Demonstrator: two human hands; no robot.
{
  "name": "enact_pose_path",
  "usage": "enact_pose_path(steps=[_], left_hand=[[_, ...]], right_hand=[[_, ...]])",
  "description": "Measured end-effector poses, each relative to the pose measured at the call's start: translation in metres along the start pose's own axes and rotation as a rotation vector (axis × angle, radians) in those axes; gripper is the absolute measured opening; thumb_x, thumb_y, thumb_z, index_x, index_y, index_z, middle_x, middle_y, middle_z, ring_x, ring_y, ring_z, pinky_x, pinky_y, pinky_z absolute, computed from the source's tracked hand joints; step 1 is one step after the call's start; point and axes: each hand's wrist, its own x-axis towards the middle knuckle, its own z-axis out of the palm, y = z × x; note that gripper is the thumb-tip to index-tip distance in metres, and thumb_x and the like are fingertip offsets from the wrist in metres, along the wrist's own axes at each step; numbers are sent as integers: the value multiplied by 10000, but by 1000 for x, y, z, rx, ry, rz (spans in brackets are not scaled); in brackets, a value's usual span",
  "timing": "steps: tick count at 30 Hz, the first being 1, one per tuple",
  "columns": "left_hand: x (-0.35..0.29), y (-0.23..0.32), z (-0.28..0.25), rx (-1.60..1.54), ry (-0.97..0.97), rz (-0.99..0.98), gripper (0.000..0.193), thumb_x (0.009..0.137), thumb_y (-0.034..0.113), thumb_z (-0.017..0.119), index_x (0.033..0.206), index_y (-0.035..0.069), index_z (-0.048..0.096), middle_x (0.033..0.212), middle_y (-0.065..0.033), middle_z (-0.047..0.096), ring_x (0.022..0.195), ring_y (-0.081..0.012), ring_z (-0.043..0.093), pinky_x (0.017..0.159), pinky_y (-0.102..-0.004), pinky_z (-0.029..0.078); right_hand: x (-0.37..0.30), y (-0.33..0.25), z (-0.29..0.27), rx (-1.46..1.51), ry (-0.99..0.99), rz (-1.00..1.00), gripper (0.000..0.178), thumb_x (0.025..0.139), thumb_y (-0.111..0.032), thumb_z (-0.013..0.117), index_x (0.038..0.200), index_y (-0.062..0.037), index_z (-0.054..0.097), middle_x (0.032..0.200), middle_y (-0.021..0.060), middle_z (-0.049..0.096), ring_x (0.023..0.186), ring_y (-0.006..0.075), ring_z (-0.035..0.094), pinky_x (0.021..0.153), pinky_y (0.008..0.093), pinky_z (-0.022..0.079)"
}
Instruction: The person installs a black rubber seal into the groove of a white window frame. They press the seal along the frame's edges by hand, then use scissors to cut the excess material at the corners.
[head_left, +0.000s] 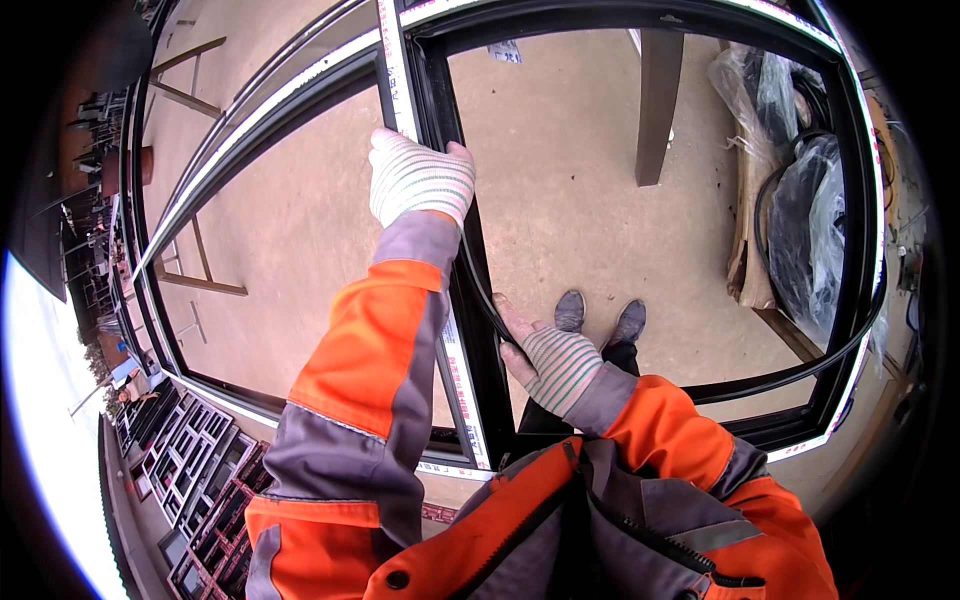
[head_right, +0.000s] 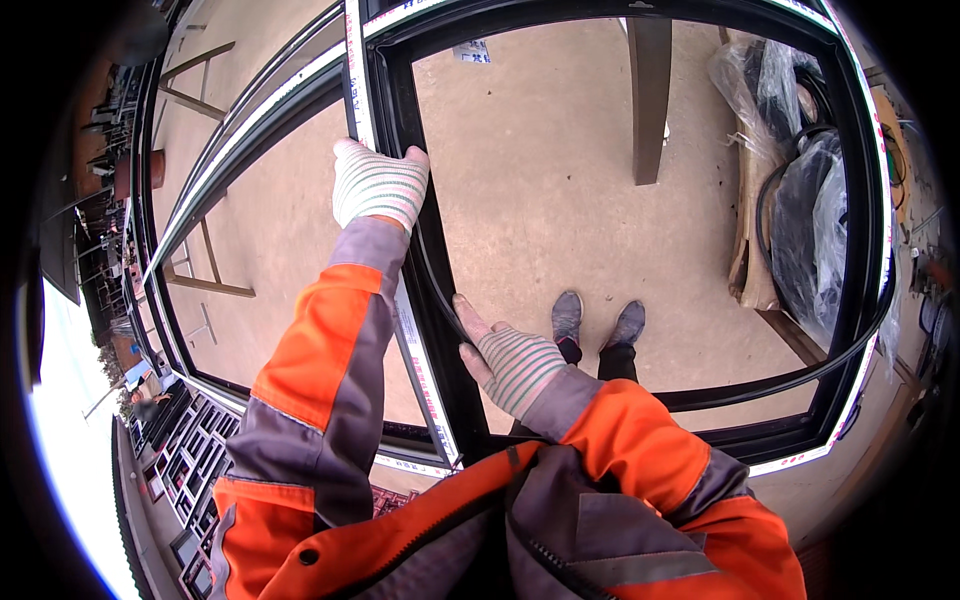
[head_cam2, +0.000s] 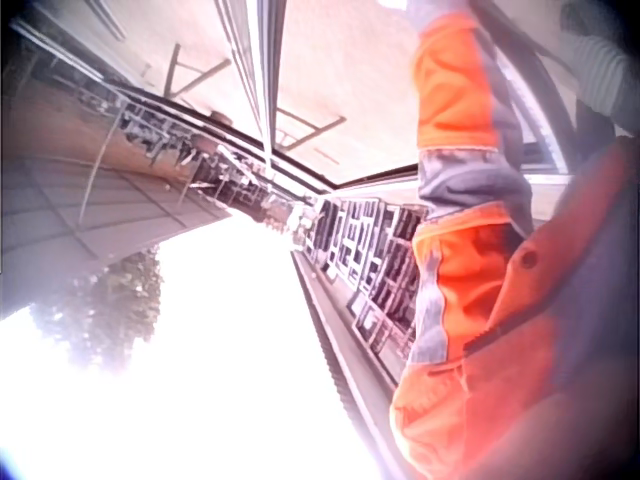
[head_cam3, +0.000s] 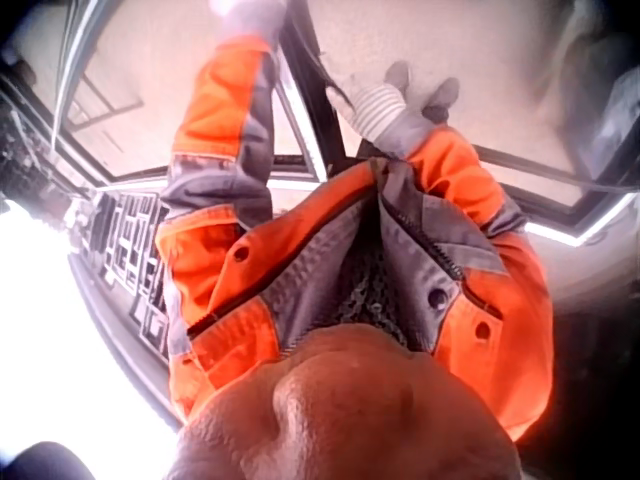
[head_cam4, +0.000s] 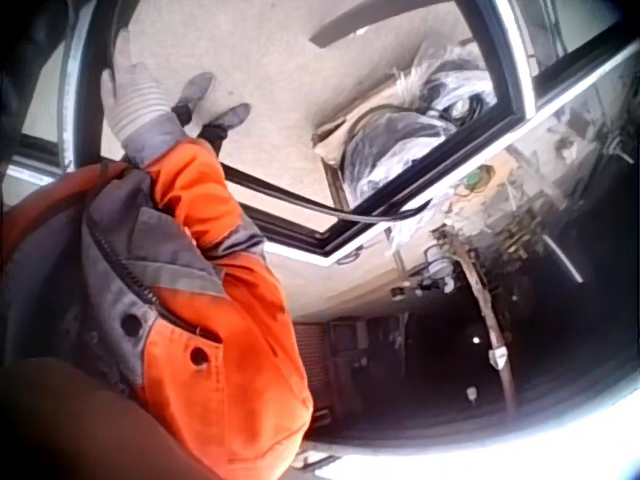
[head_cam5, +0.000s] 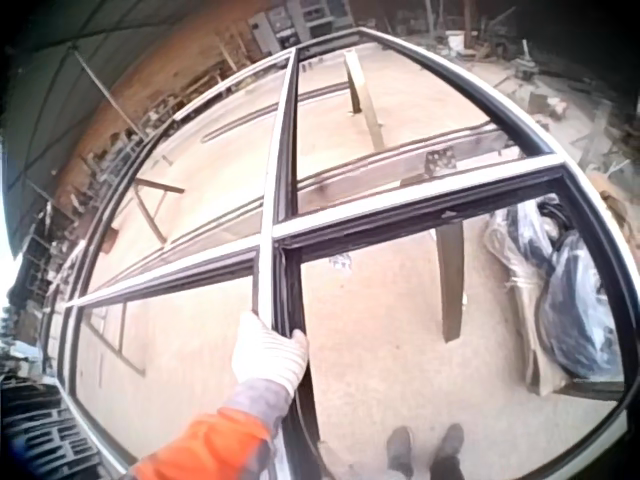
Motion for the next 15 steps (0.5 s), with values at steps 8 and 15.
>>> enact_pose_path(steps=[8, 15], left_hand=[[6, -12, 8, 38, 47, 80, 680, 832, 374, 812, 1275, -34, 495, 1195, -261, 710, 1100, -422, 724, 978, -466, 568], [8, -15, 4, 61, 43, 68, 677, 849, 377, 803, 1279, -46, 497, 1159, -271, 720, 1076, -420, 735, 964, -464, 577]], right_hand=[[8, 3, 16, 55, 40, 7, 681, 1069, -249, 550, 1676, -123, 266, 861, 253, 647, 760, 422, 670, 739, 496, 554], [7, 0, 23, 94, 67, -13, 677, 1076, -256, 541, 1685, -162, 258, 843, 240, 631, 729, 405, 662, 702, 499, 548]])
